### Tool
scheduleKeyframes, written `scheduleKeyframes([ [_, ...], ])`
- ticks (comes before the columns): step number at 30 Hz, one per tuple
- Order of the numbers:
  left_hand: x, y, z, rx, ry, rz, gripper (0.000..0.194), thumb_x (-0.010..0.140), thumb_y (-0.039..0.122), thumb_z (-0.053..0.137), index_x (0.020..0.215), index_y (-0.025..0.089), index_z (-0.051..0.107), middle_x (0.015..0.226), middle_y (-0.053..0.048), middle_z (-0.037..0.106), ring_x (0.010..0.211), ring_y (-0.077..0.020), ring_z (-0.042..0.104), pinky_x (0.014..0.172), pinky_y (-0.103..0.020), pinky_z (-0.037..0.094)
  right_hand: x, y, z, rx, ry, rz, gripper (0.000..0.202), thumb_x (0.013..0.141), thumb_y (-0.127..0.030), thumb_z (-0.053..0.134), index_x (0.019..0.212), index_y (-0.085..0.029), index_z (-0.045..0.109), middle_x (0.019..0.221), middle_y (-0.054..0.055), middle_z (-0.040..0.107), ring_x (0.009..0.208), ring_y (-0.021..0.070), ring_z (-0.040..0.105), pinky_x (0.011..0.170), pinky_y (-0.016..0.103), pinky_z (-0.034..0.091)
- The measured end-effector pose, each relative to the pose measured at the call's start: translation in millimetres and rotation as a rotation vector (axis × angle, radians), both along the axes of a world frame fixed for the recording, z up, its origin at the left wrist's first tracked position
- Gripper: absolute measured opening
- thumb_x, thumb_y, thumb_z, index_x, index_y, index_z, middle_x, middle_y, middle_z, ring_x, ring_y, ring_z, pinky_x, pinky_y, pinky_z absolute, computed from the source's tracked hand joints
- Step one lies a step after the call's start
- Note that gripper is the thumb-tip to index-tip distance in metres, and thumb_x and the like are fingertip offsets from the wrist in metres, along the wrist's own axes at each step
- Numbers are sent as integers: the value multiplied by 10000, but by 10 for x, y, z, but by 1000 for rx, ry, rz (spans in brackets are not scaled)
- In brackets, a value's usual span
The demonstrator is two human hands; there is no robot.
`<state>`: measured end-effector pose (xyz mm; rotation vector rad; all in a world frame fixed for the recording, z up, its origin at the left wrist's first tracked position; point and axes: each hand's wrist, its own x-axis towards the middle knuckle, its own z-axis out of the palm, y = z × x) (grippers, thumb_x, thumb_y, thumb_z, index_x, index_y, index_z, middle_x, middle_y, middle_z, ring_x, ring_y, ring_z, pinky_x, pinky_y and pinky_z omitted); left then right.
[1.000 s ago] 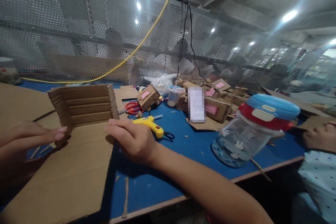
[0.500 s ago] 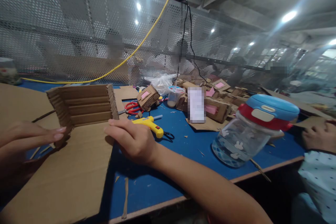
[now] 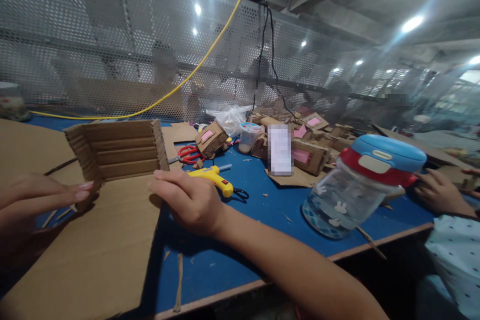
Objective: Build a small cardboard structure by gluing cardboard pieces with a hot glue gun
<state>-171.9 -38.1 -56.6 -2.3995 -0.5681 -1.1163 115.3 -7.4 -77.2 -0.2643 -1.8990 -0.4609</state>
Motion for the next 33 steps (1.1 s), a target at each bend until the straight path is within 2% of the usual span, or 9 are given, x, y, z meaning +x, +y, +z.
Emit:
scheduleKeyframes([
  [7, 25, 10, 42, 52, 15, -3, 719, 977, 129, 563, 1608, 390, 339, 915, -37, 806, 731, -220, 738, 605, -363, 580, -9, -12, 26, 8, 15, 4, 200, 1016, -125, 530, 1181, -186, 625, 1111, 89, 761, 1051, 132, 745, 876, 230, 650],
  [13, 44, -3, 36, 34, 15, -13, 692, 1003, 124, 554, 1608, 381, 336, 973, -49, 787, 809, -211, 719, 658, -364, 559, -13, -11, 15, 6, 16, 8, 225, 1005, -105, 523, 1188, -183, 629, 1118, 86, 758, 1070, 128, 734, 888, 225, 643],
  [20, 109, -3, 2, 25, -83, -2, 559, 1060, 243, 506, 1574, 429, 390, 917, -19, 759, 775, -199, 695, 656, -359, 533, -10, -7, 22, 17, 10, 14, 192, 1016, -118, 522, 1167, -157, 634, 1108, 112, 759, 1059, 140, 738, 886, 232, 641],
  [33, 75, -21, 49, 47, -7, 5, 592, 1073, 260, 489, 1609, 422, 300, 881, -38, 743, 763, -204, 705, 622, -359, 555, -12, -20, 28, 27, 13, 2, 186, 1015, -111, 514, 1146, -158, 638, 1106, 108, 764, 1038, 138, 749, 866, 230, 648],
])
